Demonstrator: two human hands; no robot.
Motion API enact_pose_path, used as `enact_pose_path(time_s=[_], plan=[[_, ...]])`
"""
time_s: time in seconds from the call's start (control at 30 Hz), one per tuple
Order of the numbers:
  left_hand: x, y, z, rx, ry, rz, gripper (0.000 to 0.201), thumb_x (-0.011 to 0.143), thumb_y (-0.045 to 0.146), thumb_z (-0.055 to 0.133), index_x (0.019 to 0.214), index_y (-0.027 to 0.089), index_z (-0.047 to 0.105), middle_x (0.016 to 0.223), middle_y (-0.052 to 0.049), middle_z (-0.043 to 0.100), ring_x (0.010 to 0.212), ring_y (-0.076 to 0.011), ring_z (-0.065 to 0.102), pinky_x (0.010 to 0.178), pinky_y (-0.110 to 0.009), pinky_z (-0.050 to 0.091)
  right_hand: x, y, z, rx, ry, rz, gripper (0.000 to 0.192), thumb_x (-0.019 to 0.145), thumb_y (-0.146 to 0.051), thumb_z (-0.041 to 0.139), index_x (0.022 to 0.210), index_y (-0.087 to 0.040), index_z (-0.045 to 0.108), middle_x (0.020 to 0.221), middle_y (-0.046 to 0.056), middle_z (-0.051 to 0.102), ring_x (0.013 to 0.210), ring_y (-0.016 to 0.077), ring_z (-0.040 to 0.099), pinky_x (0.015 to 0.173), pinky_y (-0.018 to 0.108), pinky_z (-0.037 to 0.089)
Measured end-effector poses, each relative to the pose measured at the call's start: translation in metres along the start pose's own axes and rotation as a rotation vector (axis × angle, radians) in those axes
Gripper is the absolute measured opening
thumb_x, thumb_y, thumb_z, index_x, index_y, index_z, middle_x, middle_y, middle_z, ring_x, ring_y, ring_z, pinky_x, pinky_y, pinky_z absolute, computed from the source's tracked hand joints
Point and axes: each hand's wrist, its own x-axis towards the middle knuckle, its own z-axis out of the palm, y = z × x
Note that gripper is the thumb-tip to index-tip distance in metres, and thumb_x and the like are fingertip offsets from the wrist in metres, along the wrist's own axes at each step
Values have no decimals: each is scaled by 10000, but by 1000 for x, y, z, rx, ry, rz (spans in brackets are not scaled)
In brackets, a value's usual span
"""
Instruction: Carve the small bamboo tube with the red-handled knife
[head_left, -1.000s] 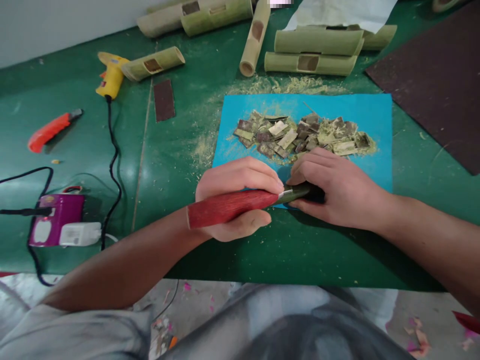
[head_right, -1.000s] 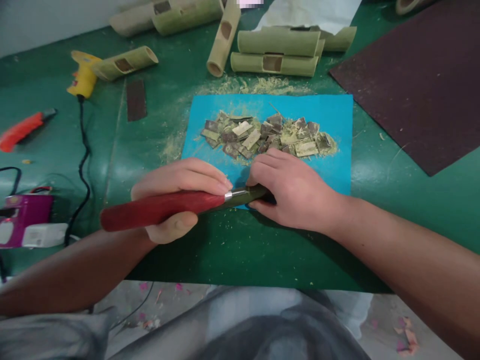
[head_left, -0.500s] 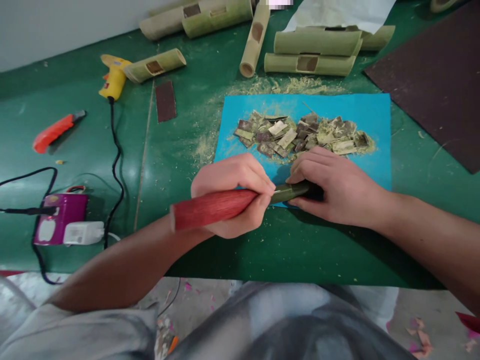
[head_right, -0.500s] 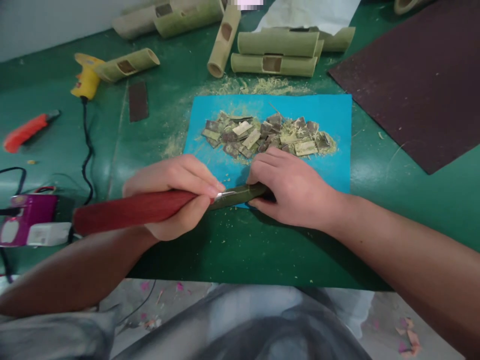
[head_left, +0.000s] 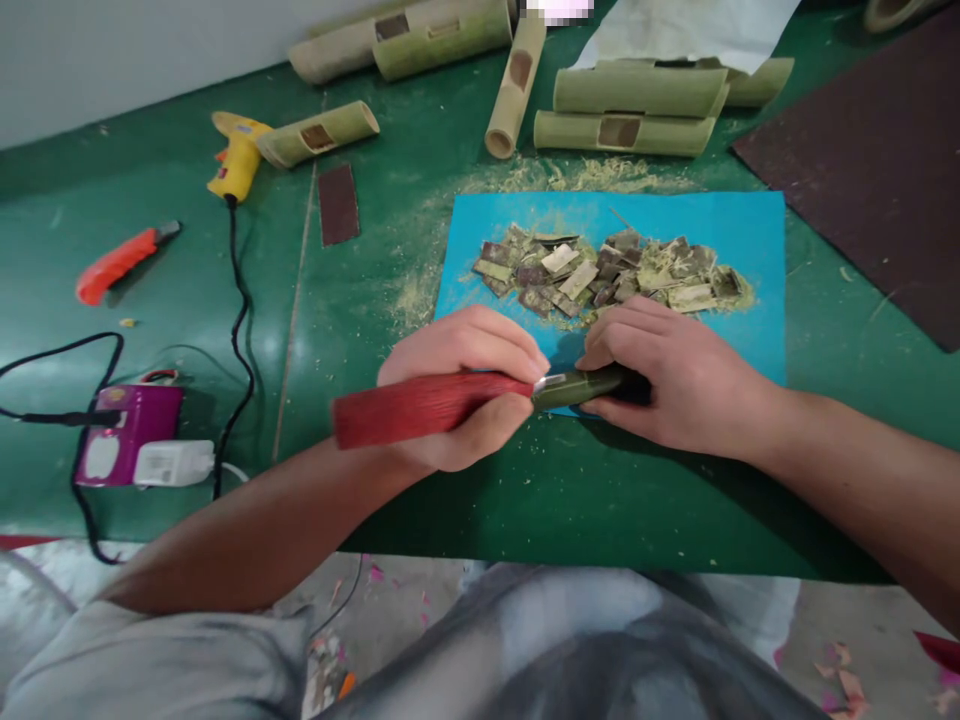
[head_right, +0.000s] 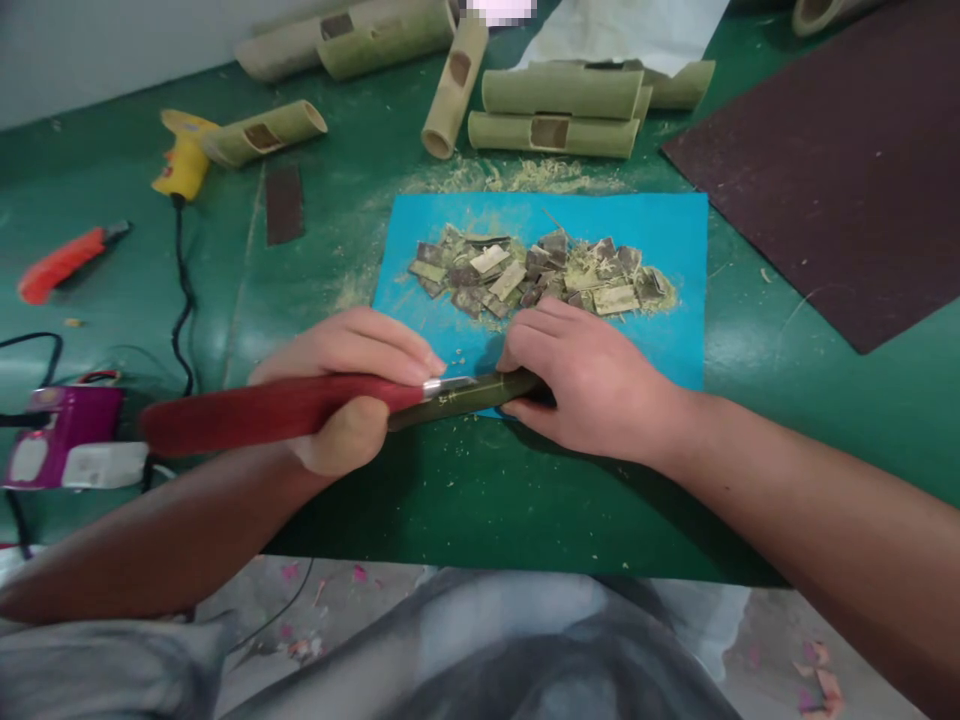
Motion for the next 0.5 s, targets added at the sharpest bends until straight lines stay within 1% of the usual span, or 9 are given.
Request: enact_pose_path(time_s=[0.03,0.13,0.3,0.5], plan=[[2,1,-1,3,-80,-15,268,993,456,674,898,209,718,848,-39,807,799,-157,783,722,-274,656,0,0,0,-1,0,1,98,896,-289,686,932,-235,613,952,82,691,916,272,594,797,413,454],[9,3,-4,-12,-183,-12,210,966,434,730,971,224,735,918,-53,825,853,-177,799,769,-290,668,0,-1,0,-3,-6,-4,77,898,-278,664,926,-239,604,946,80,692,904,267,589,790,409,454],[11,2,-5,-33,-240,-13,175,934,402,772,993,239,747,935,-58,828,845,-187,804,784,-295,674,1,-2,-1,0,-17,-1,81,891,-266,660,928,-240,594,947,80,696,899,268,596,792,416,457],[11,2,-6,-11,-235,-42,161,942,406,761,999,256,748,950,-55,829,861,-196,801,798,-326,680,0,0,-1,-5,-19,-4,91,901,-290,662,938,-241,595,963,82,696,910,270,588,792,414,451]])
